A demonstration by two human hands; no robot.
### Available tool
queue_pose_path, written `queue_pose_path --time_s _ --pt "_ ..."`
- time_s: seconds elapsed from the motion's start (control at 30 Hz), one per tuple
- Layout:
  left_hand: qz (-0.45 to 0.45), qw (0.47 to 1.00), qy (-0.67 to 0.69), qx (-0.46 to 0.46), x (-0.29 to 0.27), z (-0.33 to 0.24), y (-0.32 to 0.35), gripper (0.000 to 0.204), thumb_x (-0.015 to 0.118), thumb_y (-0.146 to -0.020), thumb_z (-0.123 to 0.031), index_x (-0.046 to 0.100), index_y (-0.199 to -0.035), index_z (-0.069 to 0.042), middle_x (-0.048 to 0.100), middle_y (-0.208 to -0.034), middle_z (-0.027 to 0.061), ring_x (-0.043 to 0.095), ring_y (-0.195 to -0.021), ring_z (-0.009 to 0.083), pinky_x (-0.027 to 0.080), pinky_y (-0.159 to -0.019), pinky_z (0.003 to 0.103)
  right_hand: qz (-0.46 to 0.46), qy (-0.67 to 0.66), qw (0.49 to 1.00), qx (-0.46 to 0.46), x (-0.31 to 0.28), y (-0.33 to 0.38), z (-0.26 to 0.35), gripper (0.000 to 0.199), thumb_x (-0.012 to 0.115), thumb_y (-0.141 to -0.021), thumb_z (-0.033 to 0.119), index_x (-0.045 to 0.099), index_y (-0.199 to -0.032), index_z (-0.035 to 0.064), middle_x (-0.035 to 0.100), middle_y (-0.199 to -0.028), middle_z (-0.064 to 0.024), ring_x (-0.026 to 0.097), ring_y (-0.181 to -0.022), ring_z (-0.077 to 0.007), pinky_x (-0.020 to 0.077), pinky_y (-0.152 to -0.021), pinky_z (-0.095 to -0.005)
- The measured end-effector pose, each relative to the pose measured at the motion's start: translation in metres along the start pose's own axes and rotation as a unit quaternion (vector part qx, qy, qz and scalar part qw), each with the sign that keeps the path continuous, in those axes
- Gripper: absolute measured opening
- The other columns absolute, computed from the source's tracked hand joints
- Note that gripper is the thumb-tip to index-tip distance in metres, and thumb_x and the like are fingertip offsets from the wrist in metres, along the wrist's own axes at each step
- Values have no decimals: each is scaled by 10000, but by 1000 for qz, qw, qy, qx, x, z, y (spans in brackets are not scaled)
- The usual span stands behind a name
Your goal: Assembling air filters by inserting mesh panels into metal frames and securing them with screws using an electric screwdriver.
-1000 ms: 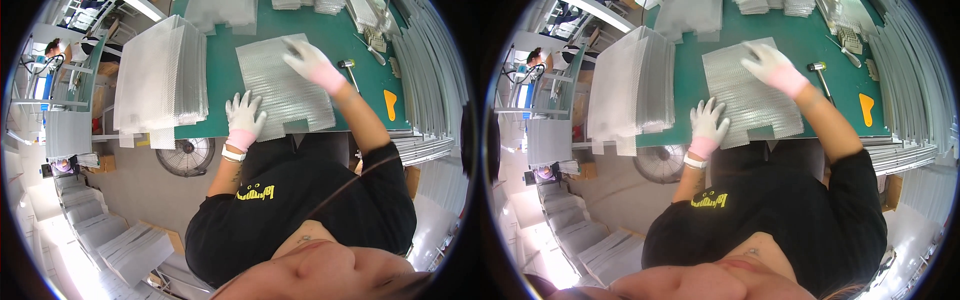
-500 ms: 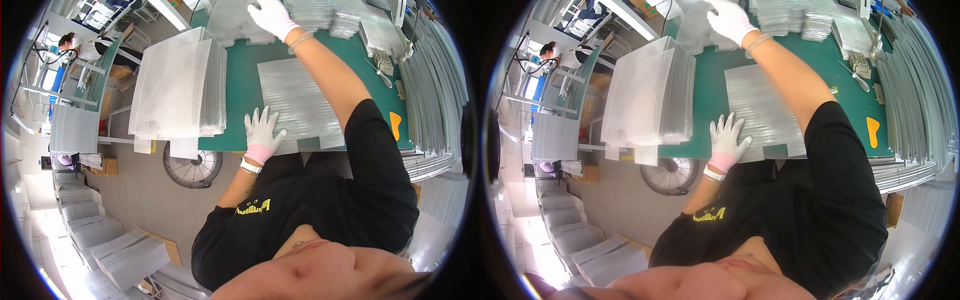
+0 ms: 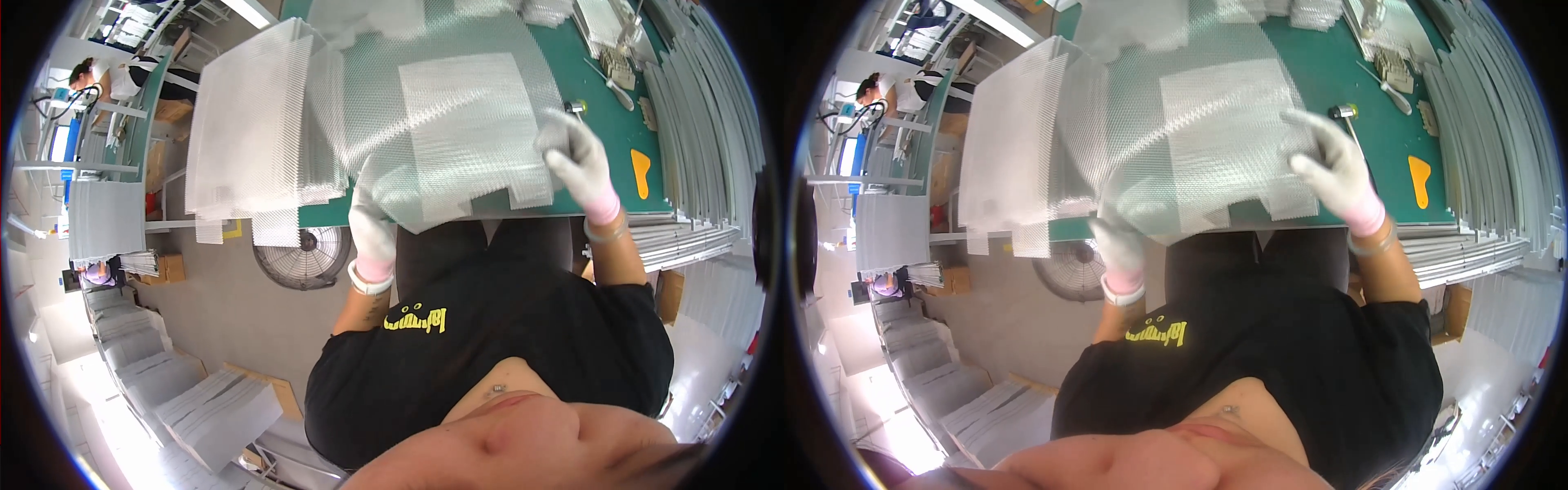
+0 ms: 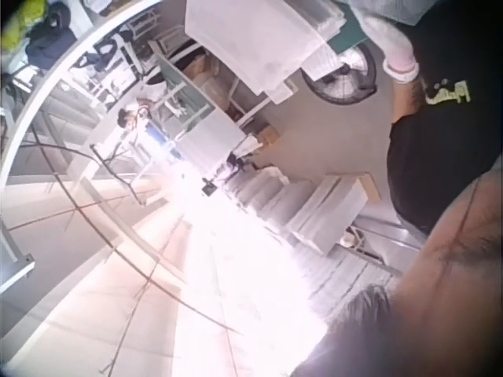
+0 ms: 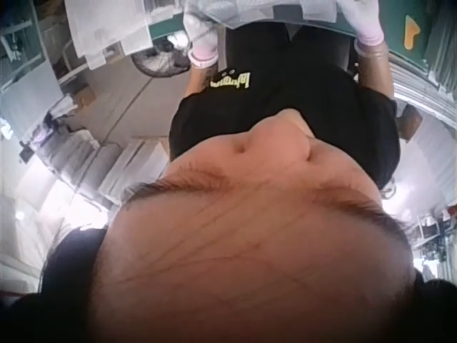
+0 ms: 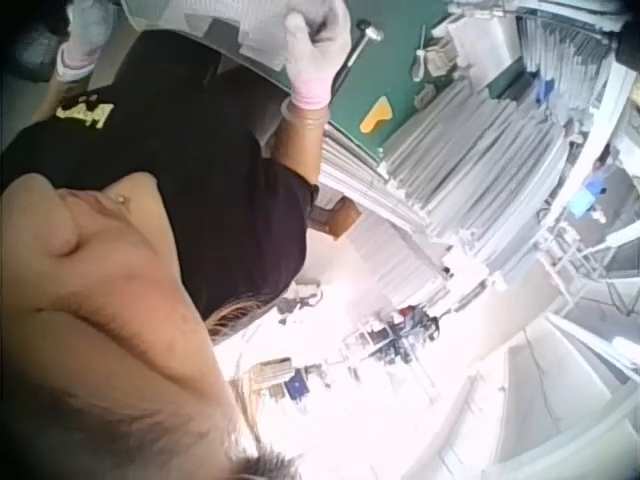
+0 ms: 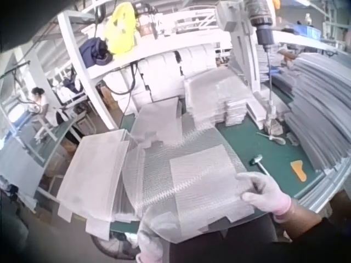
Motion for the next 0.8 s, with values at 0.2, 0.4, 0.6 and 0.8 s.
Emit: queue_pose_path --time_s 0.2,0.4,0.6,0.8 --pt "-56 849 -520 -75 17 13 12 865 784 -836 -207 312 -1496 92 691 -1047 138 657 -711 199 563 -695 334 -107 177 972 114 13 54 -26 764 692 -861 44 340 -1538 2 691 -1027 -77 611 -786 -128 520 -756 -283" --pt "29 787 -610 83 11 45 -28 880 798 -826 -215 317 -1510 61 662 -919 95 565 -601 148 509 -618 280 -135 298 940 99 5 40 -37 624 681 -866 123 479 -1448 25 685 -975 -148 630 -715 -251 524 -712 -320" --pt "35 726 -687 0 23 65 -40 831 746 -859 -311 359 -1496 56 613 -1270 265 644 -1084 373 532 -913 407 -133 379 916 -13 3 38 -77 532 671 -893 187 534 -1388 44 670 -1163 -175 659 -1050 -350 531 -892 -414" --pt "51 712 -700 25 7 79 -44 757 715 -886 -295 383 -1481 36 636 -1213 257 659 -1047 395 546 -882 433 -104 409 906 16 5 34 -81 479 653 -920 250 563 -1358 76 666 -1121 -166 655 -1015 -348 538 -861 -405"
Point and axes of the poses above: each hand's wrist, its own y-axis away from the middle knuckle, its own x-axis out of the palm, z = x × y, the point moved 3 cm from there along -y, towards the middle knuckle
